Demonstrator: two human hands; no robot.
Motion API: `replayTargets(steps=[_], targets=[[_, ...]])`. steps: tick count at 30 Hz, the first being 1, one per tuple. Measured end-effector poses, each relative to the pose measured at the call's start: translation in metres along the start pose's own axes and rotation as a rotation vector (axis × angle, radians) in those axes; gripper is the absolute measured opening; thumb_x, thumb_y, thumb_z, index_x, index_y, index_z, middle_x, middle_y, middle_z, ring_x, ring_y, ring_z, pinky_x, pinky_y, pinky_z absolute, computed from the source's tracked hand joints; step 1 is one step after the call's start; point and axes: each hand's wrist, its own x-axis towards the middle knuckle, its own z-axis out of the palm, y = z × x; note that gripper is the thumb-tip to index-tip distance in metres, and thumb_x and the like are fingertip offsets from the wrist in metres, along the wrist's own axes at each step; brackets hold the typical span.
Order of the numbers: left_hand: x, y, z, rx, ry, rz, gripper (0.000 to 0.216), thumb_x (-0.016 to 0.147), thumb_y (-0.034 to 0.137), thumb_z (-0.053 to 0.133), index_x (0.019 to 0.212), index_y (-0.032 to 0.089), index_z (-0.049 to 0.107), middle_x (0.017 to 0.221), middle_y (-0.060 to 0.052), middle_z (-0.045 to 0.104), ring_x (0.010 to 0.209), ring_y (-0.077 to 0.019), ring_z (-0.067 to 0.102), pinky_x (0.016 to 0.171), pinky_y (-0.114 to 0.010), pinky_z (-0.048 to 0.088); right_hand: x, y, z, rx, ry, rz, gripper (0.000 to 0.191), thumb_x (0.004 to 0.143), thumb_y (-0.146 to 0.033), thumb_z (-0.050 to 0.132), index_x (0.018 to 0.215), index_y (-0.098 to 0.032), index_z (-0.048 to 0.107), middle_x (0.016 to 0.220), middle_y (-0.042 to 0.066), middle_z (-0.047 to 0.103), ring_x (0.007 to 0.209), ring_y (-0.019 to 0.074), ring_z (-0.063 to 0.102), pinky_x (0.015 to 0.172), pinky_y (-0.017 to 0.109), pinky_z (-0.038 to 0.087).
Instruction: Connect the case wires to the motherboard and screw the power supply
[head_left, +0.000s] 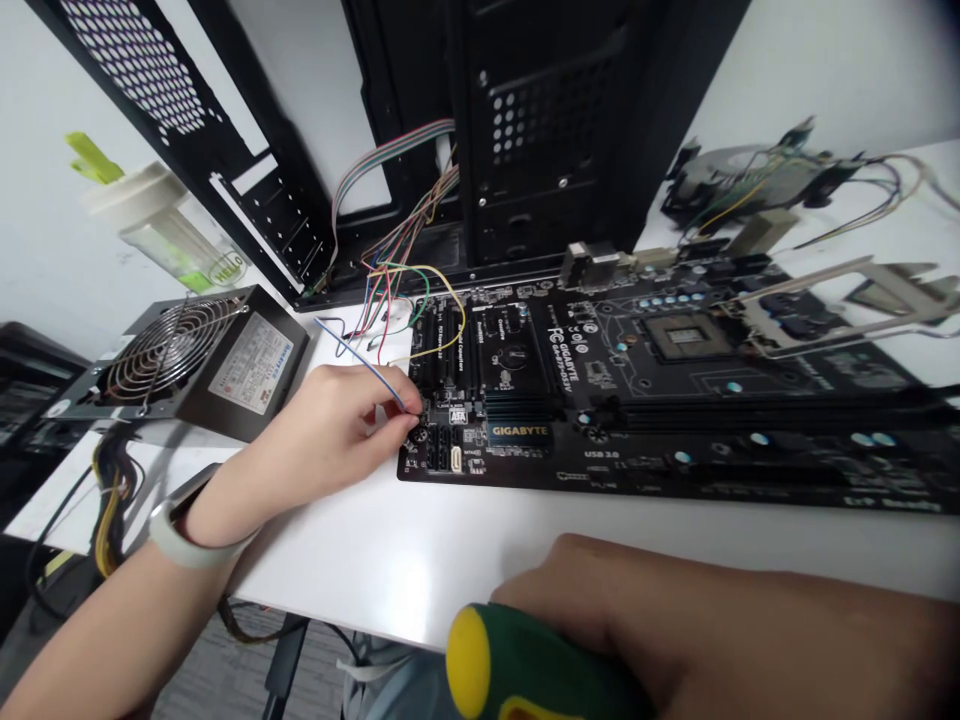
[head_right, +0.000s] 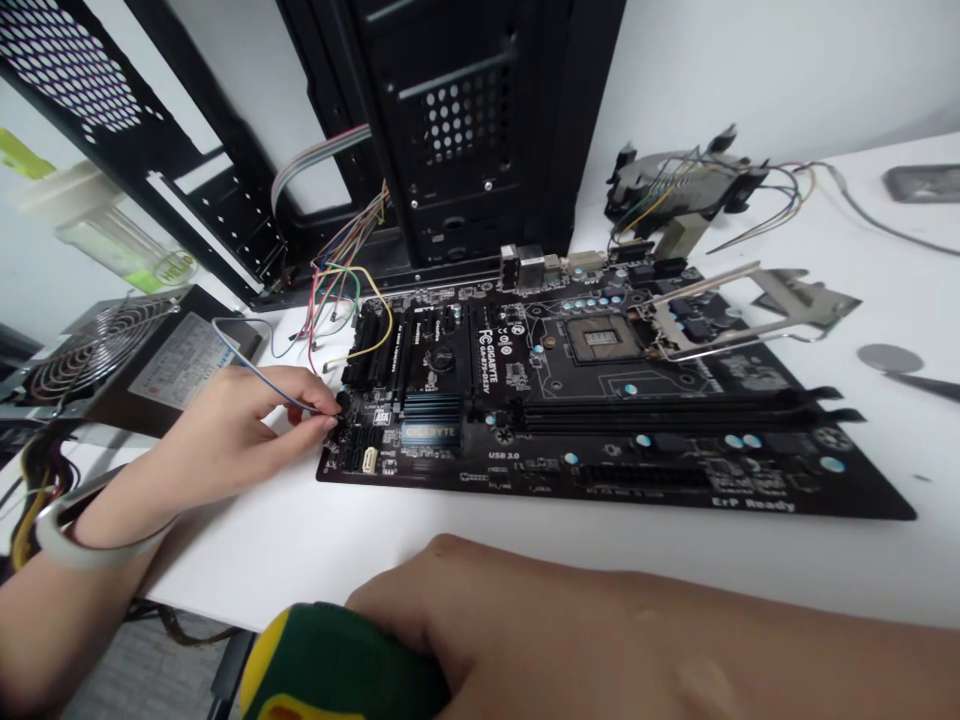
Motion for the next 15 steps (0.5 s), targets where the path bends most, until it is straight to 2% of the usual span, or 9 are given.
replayTargets(steps=[5,12,15], targets=[[0.000,-0.002,0.001,0.005,0.006,-0.025,0.009,0.081,0.010,0.056,0.084,0.015,0.064,0.072,0.003,0.067,0.057,-0.0050,0.059,0.057,-0.014,0.046,0.001,0.005,0.000,-0.010,0.003,-0.036,0.023,0.073,-0.034,0.068,0.091,-0.020,0.066,0.079,-0.002,0.054,0.069,0.0097,0.046,0.053,0.015,0.034],[0.001,-0.001,-0.003,0.027,-0.028,-0.003,0.011,0.084,0.016,0.055,0.087,0.014,0.065,0.074,0.000,0.068,0.058,-0.0069,0.060,0.057,-0.016,0.047,-0.001,-0.008,0.000,-0.052,-0.020,0.005,0.030,0.075,-0.038,0.068,0.100,-0.020,0.065,0.071,-0.005,0.048,0.063,0.0076,0.041,0.052,0.015,0.033],[0.002,-0.001,-0.005,0.035,-0.037,0.001,0.011,0.085,0.017,0.054,0.085,0.014,0.065,0.077,-0.001,0.069,0.059,-0.0074,0.061,0.058,-0.017,0.048,-0.001,-0.014,0.000,-0.068,-0.017,0.006,0.029,0.075,-0.034,0.069,0.100,-0.020,0.066,0.069,-0.005,0.048,0.062,0.0074,0.041,0.051,0.016,0.031]])
